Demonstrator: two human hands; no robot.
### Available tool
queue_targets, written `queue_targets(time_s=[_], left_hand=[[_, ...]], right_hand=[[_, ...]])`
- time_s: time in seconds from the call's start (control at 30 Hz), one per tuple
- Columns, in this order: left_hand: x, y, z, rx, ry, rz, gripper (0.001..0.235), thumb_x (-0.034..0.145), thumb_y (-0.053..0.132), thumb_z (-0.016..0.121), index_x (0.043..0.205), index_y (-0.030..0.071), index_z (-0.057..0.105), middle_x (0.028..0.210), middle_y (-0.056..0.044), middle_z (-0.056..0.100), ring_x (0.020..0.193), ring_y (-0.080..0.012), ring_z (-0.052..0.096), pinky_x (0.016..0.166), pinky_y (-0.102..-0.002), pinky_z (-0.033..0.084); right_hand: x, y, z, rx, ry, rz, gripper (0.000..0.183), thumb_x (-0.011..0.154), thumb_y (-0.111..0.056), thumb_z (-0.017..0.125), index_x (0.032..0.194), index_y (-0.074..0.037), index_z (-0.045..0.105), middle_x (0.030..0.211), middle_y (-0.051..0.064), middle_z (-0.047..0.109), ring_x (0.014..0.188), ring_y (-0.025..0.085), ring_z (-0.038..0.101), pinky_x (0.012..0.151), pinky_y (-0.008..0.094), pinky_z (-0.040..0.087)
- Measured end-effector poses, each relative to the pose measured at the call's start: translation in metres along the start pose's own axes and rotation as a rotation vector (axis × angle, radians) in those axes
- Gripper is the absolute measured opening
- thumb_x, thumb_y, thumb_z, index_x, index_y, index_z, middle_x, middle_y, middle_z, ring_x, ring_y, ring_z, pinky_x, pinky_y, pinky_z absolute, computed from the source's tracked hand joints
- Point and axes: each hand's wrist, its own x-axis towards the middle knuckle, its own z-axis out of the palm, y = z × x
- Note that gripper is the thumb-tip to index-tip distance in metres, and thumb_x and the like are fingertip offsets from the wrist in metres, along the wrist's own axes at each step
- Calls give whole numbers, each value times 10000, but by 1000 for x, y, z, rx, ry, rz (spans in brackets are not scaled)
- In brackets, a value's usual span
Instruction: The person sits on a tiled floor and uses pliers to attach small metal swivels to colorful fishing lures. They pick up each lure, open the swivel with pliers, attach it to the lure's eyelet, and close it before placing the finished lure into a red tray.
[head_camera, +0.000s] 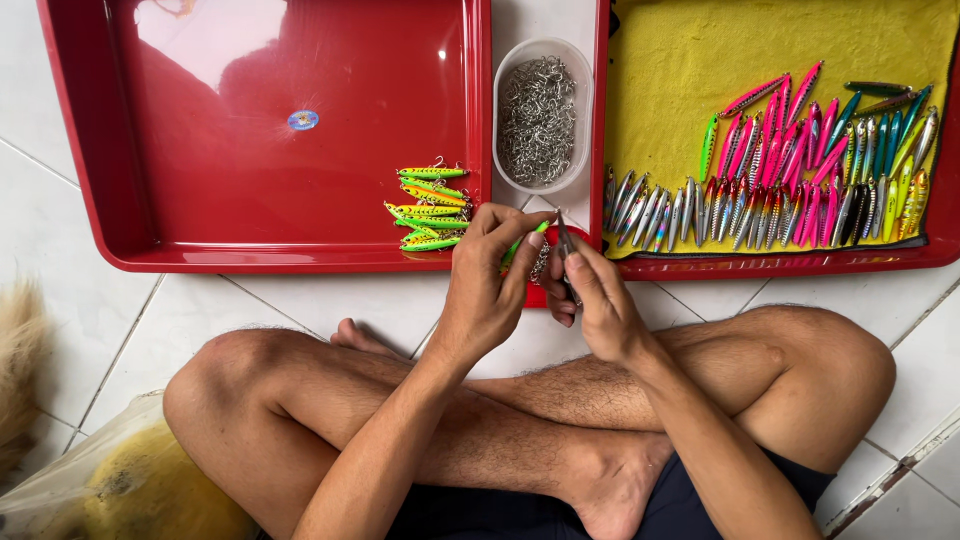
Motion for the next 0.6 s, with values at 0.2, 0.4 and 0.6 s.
queue_targets(time_s=[0.2,0.4,0.6], left_hand=[[2,7,3,-15,118,42,252,983,91,635,1228,86,693,817,-116,616,754,-247,625,724,-387,524],[4,7,1,17,121,31,139,970,98,664,1094,128,721,775,-63,620,715,-185,594,701,-341,511],[3,6,2,3,116,24,122,962,74,666,1072,97,714,793,-90,636,719,-217,614,710,-349,515]], right_hand=[[1,0,2,43,-47,40,390,1102,-366,303,987,-37,476,734,62,401,577,111,422,469,255,458],[-1,-1,2,79,-31,83,397,1100,-358,333,981,-13,490,732,71,408,584,112,416,463,257,447],[-2,-2,2,110,-22,114,404,1097,-366,351,990,-7,503,733,67,409,596,104,415,469,249,443]])
